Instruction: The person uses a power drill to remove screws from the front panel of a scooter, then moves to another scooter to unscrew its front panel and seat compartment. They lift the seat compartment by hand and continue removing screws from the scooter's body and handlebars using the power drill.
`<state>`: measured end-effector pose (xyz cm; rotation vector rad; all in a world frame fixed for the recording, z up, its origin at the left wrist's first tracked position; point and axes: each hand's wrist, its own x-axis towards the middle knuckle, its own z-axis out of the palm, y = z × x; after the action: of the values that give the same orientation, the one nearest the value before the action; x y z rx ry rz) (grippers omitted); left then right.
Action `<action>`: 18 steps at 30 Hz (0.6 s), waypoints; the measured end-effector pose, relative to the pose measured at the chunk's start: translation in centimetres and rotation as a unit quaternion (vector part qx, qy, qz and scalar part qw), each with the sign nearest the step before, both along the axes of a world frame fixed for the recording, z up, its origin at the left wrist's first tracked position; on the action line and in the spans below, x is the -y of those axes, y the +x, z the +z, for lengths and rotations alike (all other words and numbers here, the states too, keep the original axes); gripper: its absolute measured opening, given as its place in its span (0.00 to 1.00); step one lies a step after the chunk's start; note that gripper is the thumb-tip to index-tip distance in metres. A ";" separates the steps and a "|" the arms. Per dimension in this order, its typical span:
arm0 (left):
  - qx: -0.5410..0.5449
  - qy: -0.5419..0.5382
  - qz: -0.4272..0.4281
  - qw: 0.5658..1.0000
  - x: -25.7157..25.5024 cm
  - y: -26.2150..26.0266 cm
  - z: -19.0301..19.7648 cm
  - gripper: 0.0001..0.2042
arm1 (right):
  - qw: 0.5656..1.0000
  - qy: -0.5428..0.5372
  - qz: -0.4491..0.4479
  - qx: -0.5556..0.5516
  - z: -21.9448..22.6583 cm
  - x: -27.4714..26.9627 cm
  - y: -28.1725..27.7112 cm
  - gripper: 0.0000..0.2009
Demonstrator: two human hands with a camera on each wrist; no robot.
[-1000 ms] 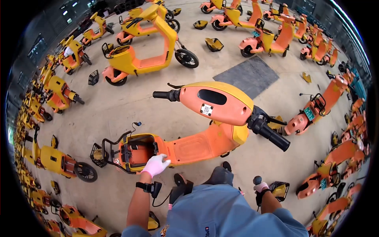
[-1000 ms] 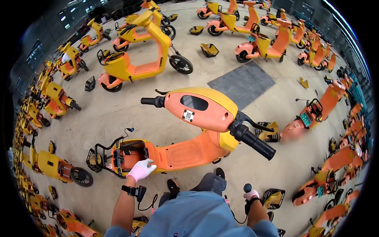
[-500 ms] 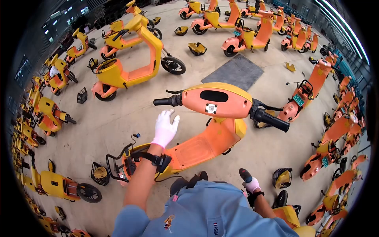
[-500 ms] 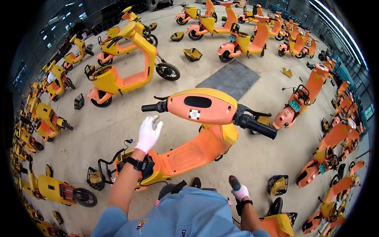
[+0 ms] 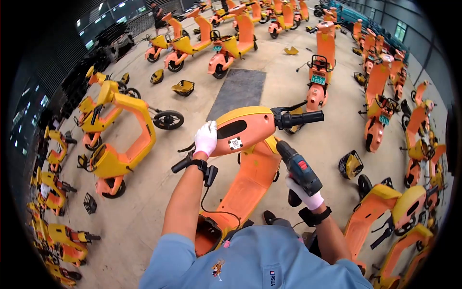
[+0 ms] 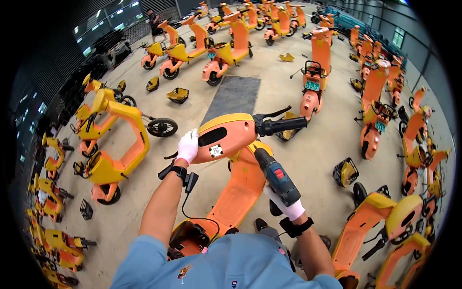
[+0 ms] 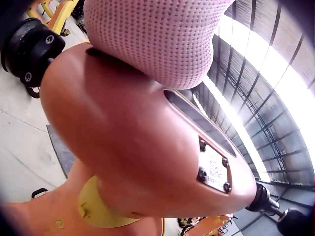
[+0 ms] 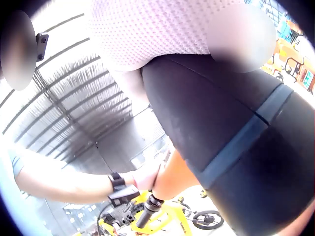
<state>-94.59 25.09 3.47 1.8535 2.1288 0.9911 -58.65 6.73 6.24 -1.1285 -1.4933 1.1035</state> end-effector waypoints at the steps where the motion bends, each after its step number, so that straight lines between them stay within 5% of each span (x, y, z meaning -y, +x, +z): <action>1: -0.020 0.029 0.013 0.999 0.1 0.0 -0.6 0.23 | 0.999 0.007 -0.032 -0.020 0.5 0.1 -2.0 0.08; 4: 0.010 0.021 0.072 0.997 1.0 0.7 0.0 0.22 | 0.994 0.045 -0.096 -0.025 0.5 -0.9 -5.9 0.06; 18: 0.055 0.022 0.077 0.995 1.3 0.7 -0.5 0.22 | 0.985 0.038 -0.145 -0.087 -2.1 -5.4 -8.9 0.06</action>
<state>-93.93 23.78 3.01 1.6311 2.2291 1.1520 -67.56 12.13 4.17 -1.1259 -1.1831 0.9114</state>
